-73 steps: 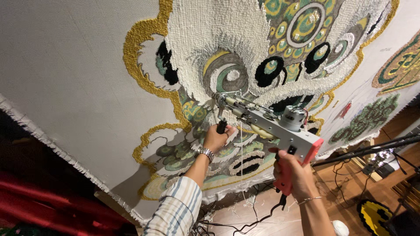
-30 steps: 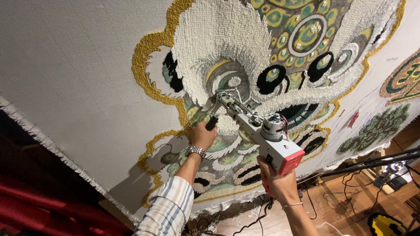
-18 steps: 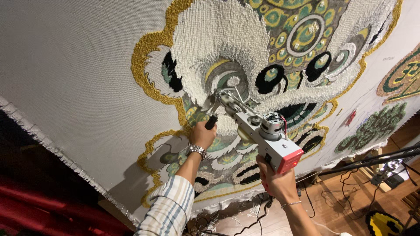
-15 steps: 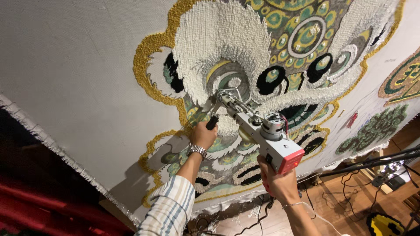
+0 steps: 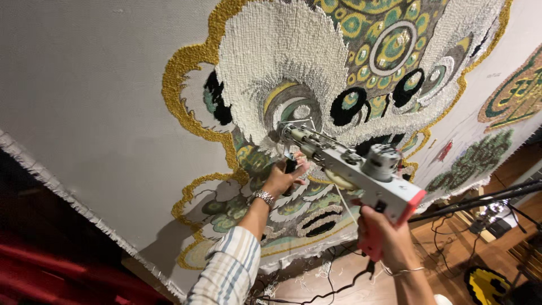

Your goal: The person uses a handheld electric tufting gun to apply white yarn into a stretched canvas, following a pre-printed design of a stylized character. The operator guides the tool steadily across the surface to create a textured pile, focusing on filling in the white areas of the artwork.

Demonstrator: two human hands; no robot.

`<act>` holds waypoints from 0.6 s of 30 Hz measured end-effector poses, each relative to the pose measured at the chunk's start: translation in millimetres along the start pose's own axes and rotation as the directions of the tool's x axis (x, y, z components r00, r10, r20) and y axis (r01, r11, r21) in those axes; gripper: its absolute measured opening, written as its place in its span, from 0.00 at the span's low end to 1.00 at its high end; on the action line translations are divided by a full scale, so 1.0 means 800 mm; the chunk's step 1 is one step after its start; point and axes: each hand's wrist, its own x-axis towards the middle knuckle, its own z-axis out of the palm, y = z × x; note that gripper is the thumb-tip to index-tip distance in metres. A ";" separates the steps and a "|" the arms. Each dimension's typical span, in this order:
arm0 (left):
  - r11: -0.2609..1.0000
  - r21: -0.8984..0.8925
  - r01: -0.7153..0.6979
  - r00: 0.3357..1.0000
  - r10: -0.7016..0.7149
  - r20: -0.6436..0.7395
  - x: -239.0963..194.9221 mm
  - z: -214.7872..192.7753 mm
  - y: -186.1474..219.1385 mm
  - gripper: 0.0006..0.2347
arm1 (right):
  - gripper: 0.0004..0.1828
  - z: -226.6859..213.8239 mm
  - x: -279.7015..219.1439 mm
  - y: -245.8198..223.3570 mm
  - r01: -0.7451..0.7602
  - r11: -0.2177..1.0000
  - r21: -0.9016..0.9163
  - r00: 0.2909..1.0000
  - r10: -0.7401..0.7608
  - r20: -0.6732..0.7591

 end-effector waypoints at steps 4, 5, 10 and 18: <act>0.992 0.012 -0.129 0.983 0.126 0.134 0.018 0.049 -0.004 0.28 | 0.22 -0.046 -0.005 -0.009 -0.002 0.991 0.132 1.000 -0.001 0.019; 0.990 0.126 -0.070 0.988 0.052 0.144 0.022 0.057 -0.001 0.27 | 0.23 -0.056 -0.008 -0.012 -0.011 0.990 0.138 1.000 0.009 0.020; 0.934 0.356 -0.028 0.994 -0.010 0.104 0.012 0.091 0.001 0.28 | 0.26 -0.086 -0.028 -0.016 -0.053 0.989 0.139 0.998 0.055 -0.010; 0.955 0.180 -0.236 0.968 0.216 0.124 -0.003 0.108 0.007 0.16 | 0.33 -0.114 -0.034 -0.008 -0.106 0.984 0.142 0.994 0.101 0.040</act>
